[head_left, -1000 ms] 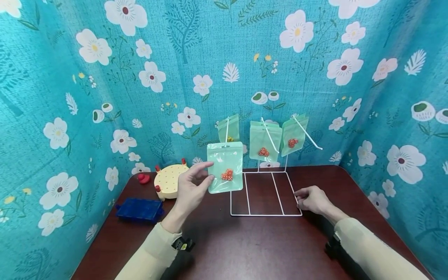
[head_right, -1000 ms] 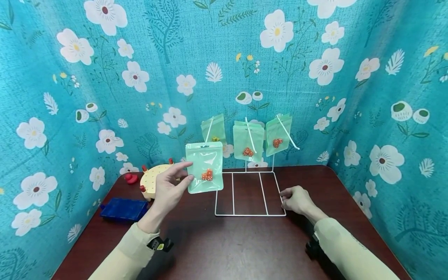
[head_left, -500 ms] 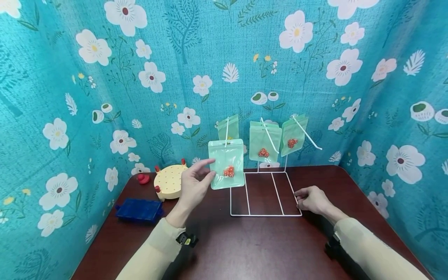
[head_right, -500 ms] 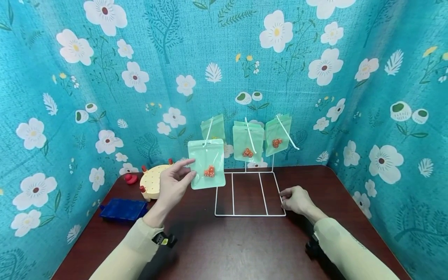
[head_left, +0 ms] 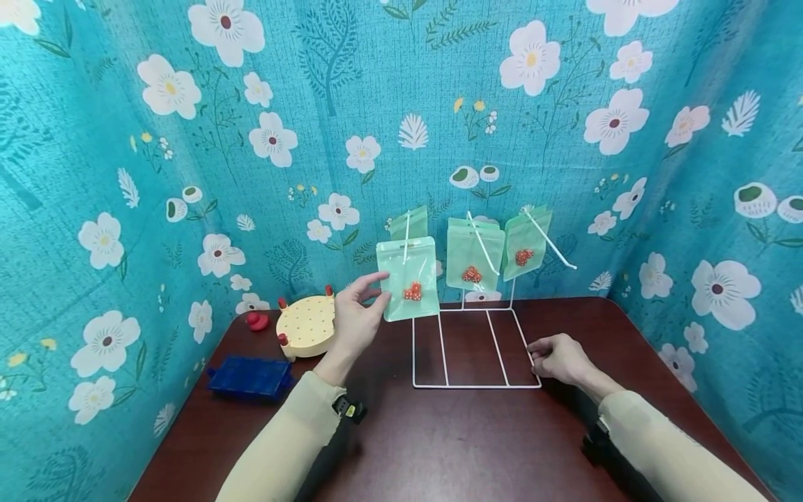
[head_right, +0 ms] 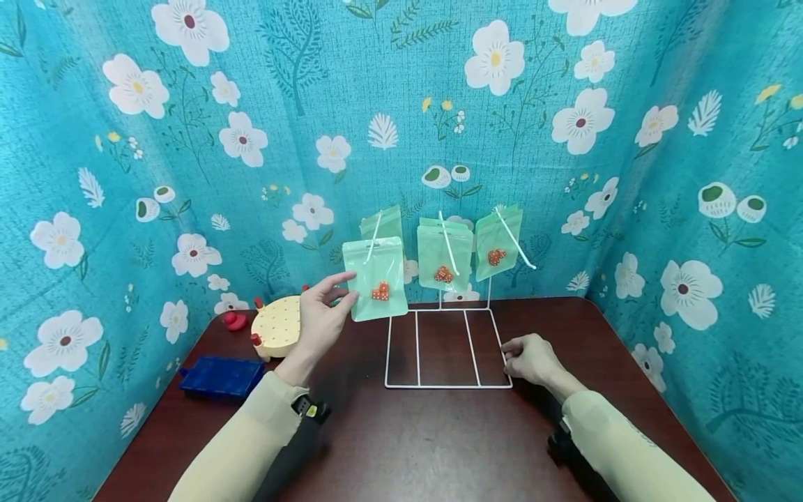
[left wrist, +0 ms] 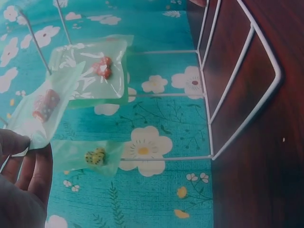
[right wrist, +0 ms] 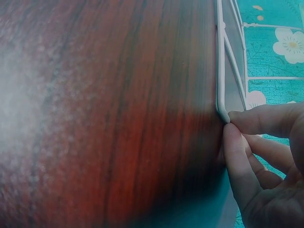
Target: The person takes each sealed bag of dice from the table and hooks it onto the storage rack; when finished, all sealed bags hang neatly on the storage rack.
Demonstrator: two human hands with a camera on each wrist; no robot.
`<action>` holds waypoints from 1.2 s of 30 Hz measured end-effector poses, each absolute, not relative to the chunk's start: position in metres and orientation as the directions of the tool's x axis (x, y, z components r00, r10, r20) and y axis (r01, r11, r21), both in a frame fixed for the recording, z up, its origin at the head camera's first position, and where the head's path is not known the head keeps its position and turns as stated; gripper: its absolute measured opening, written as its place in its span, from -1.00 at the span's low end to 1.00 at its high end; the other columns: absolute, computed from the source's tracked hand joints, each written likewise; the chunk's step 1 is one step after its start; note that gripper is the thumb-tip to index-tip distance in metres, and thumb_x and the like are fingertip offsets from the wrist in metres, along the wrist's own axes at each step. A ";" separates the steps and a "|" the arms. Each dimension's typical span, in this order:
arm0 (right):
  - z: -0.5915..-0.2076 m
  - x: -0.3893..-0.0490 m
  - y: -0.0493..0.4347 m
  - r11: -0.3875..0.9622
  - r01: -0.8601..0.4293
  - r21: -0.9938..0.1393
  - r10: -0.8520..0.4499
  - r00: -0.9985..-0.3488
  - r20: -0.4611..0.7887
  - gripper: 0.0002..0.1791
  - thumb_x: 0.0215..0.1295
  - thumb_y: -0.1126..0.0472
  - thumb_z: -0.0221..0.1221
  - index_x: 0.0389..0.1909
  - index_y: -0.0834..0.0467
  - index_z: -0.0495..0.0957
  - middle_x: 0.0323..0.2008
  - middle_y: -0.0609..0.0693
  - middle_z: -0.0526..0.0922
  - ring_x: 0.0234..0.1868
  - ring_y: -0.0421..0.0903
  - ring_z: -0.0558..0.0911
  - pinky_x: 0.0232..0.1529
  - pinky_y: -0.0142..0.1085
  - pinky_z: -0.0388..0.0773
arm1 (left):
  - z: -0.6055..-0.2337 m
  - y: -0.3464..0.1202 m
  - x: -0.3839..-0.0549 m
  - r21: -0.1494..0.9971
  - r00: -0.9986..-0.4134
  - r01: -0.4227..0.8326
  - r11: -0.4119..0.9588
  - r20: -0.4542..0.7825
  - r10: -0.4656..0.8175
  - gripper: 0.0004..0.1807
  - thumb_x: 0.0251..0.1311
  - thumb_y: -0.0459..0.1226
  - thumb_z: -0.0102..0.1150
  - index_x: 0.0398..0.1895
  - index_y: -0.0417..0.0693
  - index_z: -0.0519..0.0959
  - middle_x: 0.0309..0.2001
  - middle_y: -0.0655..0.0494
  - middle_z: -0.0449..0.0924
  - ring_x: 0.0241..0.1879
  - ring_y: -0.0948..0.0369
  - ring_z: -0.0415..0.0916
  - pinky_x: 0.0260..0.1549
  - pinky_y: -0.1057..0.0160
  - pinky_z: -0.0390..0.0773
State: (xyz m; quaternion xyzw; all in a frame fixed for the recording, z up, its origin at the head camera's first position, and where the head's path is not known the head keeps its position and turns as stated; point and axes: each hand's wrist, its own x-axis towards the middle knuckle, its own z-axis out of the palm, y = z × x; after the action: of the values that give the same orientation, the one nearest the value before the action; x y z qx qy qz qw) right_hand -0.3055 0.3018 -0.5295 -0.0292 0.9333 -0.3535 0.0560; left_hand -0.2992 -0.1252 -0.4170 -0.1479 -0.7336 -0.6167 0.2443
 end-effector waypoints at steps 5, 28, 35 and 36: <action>-0.530 -0.306 0.302 0.750 -0.002 -0.662 -0.089 -0.991 -0.099 -0.60 0.22 0.38 0.45 0.11 0.31 0.82 -0.29 0.02 0.79 -0.29 -0.10 0.64 -0.27 -0.30 0.58 | -0.420 -0.120 -0.312 0.842 -0.839 0.506 0.188 0.531 -0.117 -0.61 0.37 -0.54 0.43 0.20 -0.09 0.83 0.23 -0.14 0.84 -0.10 -0.15 0.85 -0.25 0.43 0.70; -0.526 -0.307 0.298 0.757 -0.016 -0.654 -0.092 -0.992 -0.083 -0.60 0.24 0.38 0.45 0.12 0.33 0.81 -0.26 0.05 0.81 -0.28 -0.10 0.65 -0.27 -0.27 0.58 | -0.413 -0.103 -0.349 0.877 -0.871 0.388 0.283 0.449 -0.199 -0.67 0.43 -0.42 0.44 0.17 0.05 0.84 0.22 0.00 0.85 -0.10 0.01 0.87 -0.33 0.37 0.65; -0.526 -0.308 0.299 0.758 0.000 -0.652 -0.085 -0.991 -0.100 -0.59 0.24 0.38 0.45 0.13 0.34 0.80 -0.23 0.09 0.82 -0.26 -0.08 0.66 -0.24 -0.27 0.60 | -0.410 -0.102 -0.353 0.869 -0.863 0.382 0.316 0.457 -0.215 -0.69 0.43 -0.41 0.44 0.15 0.06 0.85 0.22 -0.01 0.85 -0.11 0.01 0.85 -0.28 0.36 0.64; -0.526 -0.308 0.299 0.758 0.002 -0.653 -0.085 -0.991 -0.102 -0.59 0.25 0.38 0.45 0.13 0.34 0.80 -0.23 0.09 0.82 -0.26 -0.08 0.66 -0.24 -0.27 0.60 | -0.410 -0.102 -0.354 0.868 -0.863 0.378 0.321 0.456 -0.216 -0.69 0.43 -0.41 0.44 0.15 0.06 0.85 0.22 0.00 0.85 -0.11 0.01 0.85 -0.28 0.35 0.65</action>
State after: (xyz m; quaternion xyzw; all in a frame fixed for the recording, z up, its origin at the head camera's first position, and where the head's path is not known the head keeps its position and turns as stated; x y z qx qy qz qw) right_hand -0.3081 0.2993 -0.5256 -0.0222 0.9354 -0.3473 0.0629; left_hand -0.3535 -0.1023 -0.4095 -0.0526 -0.7712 -0.5804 0.2561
